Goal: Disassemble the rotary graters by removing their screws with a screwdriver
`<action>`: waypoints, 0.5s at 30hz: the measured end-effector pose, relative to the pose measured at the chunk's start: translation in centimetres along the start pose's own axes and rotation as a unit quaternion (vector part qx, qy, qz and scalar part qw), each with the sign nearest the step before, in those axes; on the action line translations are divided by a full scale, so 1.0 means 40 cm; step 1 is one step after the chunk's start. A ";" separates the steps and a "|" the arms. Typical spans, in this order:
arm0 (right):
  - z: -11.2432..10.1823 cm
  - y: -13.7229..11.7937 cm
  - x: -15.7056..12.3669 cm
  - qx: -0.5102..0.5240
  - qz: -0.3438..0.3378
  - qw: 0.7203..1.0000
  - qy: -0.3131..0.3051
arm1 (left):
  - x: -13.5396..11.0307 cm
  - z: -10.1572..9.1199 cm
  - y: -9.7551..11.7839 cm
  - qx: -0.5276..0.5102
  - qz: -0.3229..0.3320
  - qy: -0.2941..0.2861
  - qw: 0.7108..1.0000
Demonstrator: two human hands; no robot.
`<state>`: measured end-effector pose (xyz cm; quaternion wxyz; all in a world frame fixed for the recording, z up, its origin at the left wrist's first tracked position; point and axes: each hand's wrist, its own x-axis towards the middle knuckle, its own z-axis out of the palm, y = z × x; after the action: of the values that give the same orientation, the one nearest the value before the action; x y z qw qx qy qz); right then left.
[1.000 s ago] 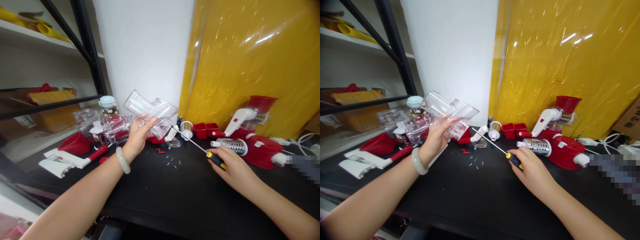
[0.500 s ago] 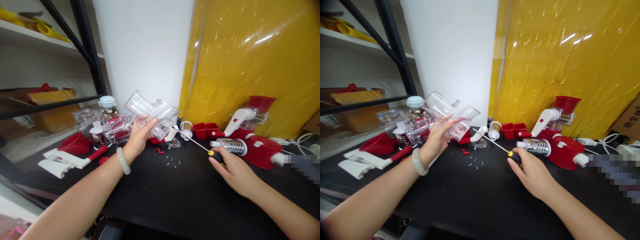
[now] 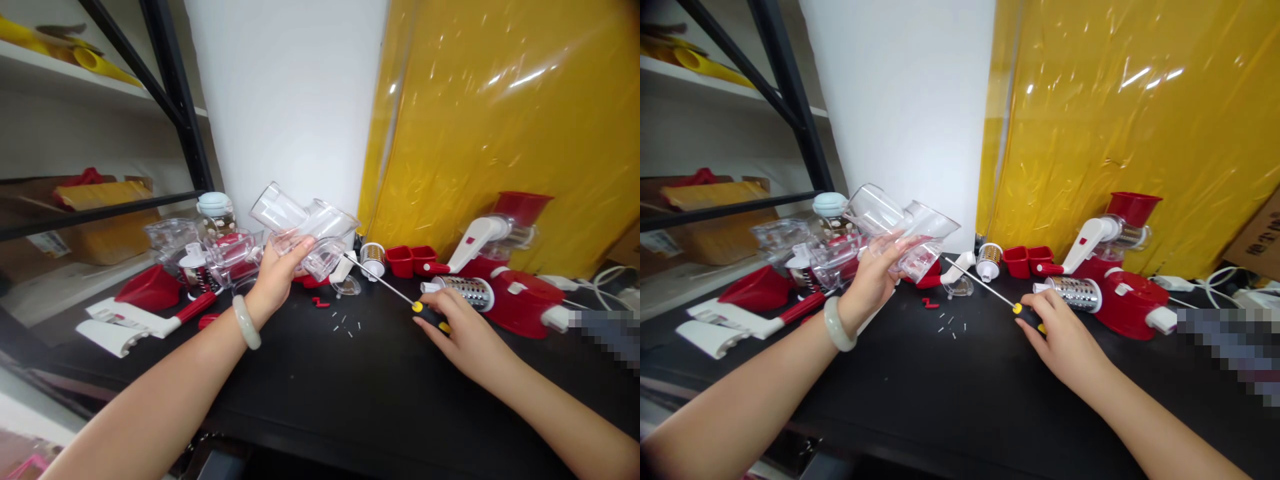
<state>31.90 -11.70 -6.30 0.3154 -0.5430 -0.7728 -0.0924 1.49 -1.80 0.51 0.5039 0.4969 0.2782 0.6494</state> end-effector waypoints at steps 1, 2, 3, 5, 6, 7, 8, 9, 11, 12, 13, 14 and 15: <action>0.001 0.003 0.000 -0.002 0.003 1.000 0.007 | 0.001 -0.001 -0.001 0.002 0.002 -0.003 1.000; 0.002 0.006 0.000 -0.004 0.009 1.000 0.013 | 0.001 -0.002 -0.003 0.003 0.006 -0.007 1.000; 0.004 0.008 -0.001 -0.005 0.018 1.000 0.018 | 0.002 -0.003 -0.004 0.004 0.010 -0.011 1.000; 0.006 0.011 -0.002 -0.010 0.047 0.999 0.014 | 0.004 -0.006 -0.007 0.005 0.016 -0.018 1.000; 0.007 0.012 -0.003 -0.016 0.064 0.998 0.006 | 0.006 -0.007 -0.009 0.007 0.016 -0.019 1.000; 0.007 0.011 -0.004 -0.024 0.080 0.996 -0.004 | 0.007 -0.008 -0.011 0.008 0.015 -0.019 1.000; 0.006 0.009 -0.004 -0.031 0.092 0.995 -0.013 | 0.008 -0.010 -0.013 0.009 0.014 -0.018 1.000; 0.004 0.006 -0.005 -0.037 0.100 0.994 -0.021 | 0.009 -0.011 -0.015 0.008 0.014 -0.017 1.000; -0.001 0.000 -0.004 -0.041 0.106 0.993 -0.031 | 0.012 -0.013 -0.018 0.005 0.017 -0.014 1.000; -0.004 -0.004 -0.002 -0.042 0.105 0.993 -0.033 | 0.013 -0.014 -0.019 0.005 0.020 -0.015 1.000; -0.007 -0.007 -0.001 -0.042 0.103 0.993 -0.034 | 0.014 -0.015 -0.020 0.006 0.024 -0.017 1.000; -0.009 -0.010 0.001 -0.043 0.101 0.993 -0.035 | 0.015 -0.015 -0.021 0.008 0.027 -0.019 0.999; -0.011 -0.012 0.002 -0.043 0.098 0.994 -0.037 | 0.015 -0.016 -0.022 0.010 0.029 -0.020 0.999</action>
<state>31.61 -12.02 -5.81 0.2704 -0.6323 -0.7222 -0.0740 1.22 -0.86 -0.23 0.4857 0.5222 0.2602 0.6509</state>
